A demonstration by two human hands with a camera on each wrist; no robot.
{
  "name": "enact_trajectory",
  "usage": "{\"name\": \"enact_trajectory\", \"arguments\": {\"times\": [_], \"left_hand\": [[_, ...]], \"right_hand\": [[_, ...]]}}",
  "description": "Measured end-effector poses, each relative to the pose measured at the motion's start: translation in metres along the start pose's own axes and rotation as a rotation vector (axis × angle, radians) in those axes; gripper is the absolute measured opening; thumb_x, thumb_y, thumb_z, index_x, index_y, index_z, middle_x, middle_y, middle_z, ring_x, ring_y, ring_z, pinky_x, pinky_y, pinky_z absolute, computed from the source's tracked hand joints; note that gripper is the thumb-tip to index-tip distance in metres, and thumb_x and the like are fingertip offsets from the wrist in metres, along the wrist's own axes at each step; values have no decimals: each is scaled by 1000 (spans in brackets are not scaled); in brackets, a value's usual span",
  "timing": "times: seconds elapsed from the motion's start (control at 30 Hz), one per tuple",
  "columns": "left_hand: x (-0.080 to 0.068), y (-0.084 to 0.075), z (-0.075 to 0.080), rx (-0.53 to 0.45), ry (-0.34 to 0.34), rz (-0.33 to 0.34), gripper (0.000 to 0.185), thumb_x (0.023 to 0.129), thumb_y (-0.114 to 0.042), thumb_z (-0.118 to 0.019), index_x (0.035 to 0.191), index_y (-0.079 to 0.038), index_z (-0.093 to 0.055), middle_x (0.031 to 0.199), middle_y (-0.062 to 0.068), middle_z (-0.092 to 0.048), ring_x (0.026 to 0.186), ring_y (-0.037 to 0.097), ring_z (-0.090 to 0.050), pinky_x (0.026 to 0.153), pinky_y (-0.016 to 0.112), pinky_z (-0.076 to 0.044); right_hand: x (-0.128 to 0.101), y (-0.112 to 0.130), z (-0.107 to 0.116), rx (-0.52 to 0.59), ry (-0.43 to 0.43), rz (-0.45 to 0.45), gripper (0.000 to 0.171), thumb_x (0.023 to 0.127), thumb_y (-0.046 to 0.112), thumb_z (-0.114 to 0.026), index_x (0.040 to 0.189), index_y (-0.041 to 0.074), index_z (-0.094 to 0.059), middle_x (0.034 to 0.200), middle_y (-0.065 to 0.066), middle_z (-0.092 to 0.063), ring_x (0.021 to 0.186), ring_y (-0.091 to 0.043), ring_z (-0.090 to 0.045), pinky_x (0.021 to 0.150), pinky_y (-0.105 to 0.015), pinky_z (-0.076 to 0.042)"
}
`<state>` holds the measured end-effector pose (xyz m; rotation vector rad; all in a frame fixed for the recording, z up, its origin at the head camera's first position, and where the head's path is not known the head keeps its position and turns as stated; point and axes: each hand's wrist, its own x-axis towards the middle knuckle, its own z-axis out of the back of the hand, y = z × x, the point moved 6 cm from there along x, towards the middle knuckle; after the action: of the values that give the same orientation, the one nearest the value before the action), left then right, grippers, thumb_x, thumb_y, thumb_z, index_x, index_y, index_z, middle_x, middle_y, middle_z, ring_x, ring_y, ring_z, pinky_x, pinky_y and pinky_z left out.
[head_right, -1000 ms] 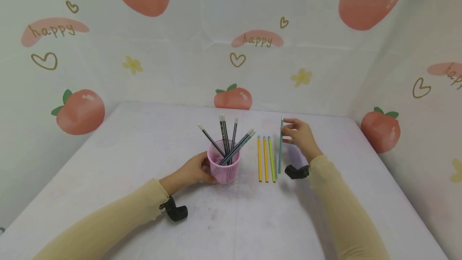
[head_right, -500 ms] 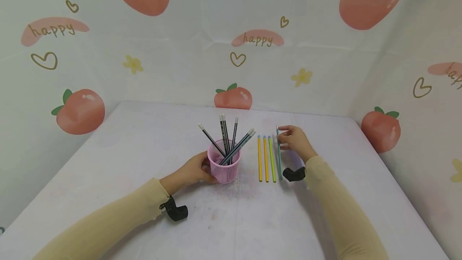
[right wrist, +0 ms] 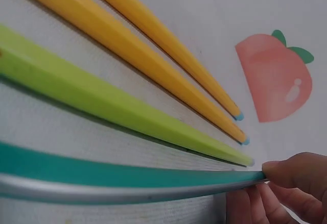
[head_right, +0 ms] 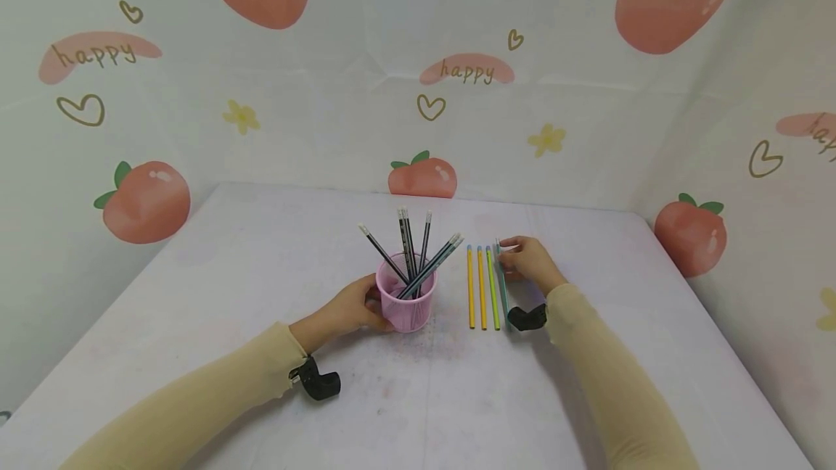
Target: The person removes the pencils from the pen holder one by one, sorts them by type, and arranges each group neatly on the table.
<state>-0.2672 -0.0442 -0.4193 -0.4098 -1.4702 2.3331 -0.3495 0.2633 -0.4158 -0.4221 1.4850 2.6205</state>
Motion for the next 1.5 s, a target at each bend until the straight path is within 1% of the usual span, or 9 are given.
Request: {"name": "enact_trajectory", "arguments": {"times": [0.27, 0.37, 0.47, 0.57, 0.67, 0.7, 1.0, 1.37, 1.5], "left_hand": [[0, -1, 0, 7, 7, -5, 67, 62, 4, -84, 122, 4, -53, 114, 15, -63, 106, 25, -60, 96, 40, -49], [0, -1, 1, -1, 8, -17, 67, 62, 3, -84, 121, 5, -53, 113, 16, -64, 105, 26, -61, 96, 40, -49], [-2, -3, 2, -4, 11, -55, 65, 62, 0, -85, 119, 5, -54, 110, 15, -64, 102, 22, -61, 93, 37, -51], [-2, -4, 2, -10, 6, -65, 64, 61, 0, -84, 118, 4, -54, 108, 13, -65, 99, 19, -61, 90, 35, -52], [0, -1, 1, -15, 8, -45, 65, 61, 1, -84, 119, 4, -54, 110, 14, -65, 100, 21, -61, 91, 36, -51], [1, 1, 0, -24, 6, -22, 66, 61, 3, -83, 120, 3, -54, 111, 14, -64, 102, 23, -61, 93, 38, -51], [1, 2, 0, -3, 2, 4, 67, 61, 3, -84, 121, 3, -54, 113, 13, -64, 104, 23, -61, 95, 38, -49], [-3, -4, 1, -52, 24, -26, 70, 62, 7, -82, 125, 8, -51, 117, 20, -62, 107, 28, -61, 94, 39, -51], [-3, -3, 1, -46, 26, -27, 70, 63, 6, -82, 125, 7, -51, 118, 20, -62, 108, 28, -60, 95, 40, -50]], "right_hand": [[3, -3, -2, -3, 4, -19, 55, 92, 10, -61, 140, -7, -40, 103, -8, -58, 75, -5, -56, 69, -22, -56], [2, -2, -3, -21, -3, -30, 54, 92, 11, -61, 139, -7, -40, 107, -11, -59, 74, -5, -56, 68, -21, -56], [2, 0, -3, -34, -13, -37, 54, 92, 11, -61, 139, -7, -41, 109, -13, -59, 73, -5, -56, 67, -21, -56], [1, 1, -4, -41, -21, -45, 54, 92, 11, -61, 139, -7, -41, 111, -15, -58, 73, -5, -56, 67, -21, -56], [-1, 2, -4, -44, -26, -48, 54, 92, 11, -61, 139, -7, -42, 115, -18, -58, 73, -5, -57, 67, -22, -56], [-1, 2, -4, -46, -28, -46, 53, 92, 11, -62, 139, -7, -42, 116, -19, -57, 73, -5, -57, 67, -22, -56], [-4, 5, -5, -50, -39, -37, 51, 92, 10, -61, 137, -6, -44, 114, -17, -57, 73, -4, -56, 67, -20, -55], [-5, 5, -5, -79, -61, -61, 49, 93, 13, -61, 136, -5, -46, 120, -20, -56, 77, -7, -58, 68, -20, -55], [-6, 5, -5, -85, -71, -73, 48, 93, 14, -61, 135, -4, -46, 118, -19, -57, 77, -7, -58, 68, -20, -55]]}}
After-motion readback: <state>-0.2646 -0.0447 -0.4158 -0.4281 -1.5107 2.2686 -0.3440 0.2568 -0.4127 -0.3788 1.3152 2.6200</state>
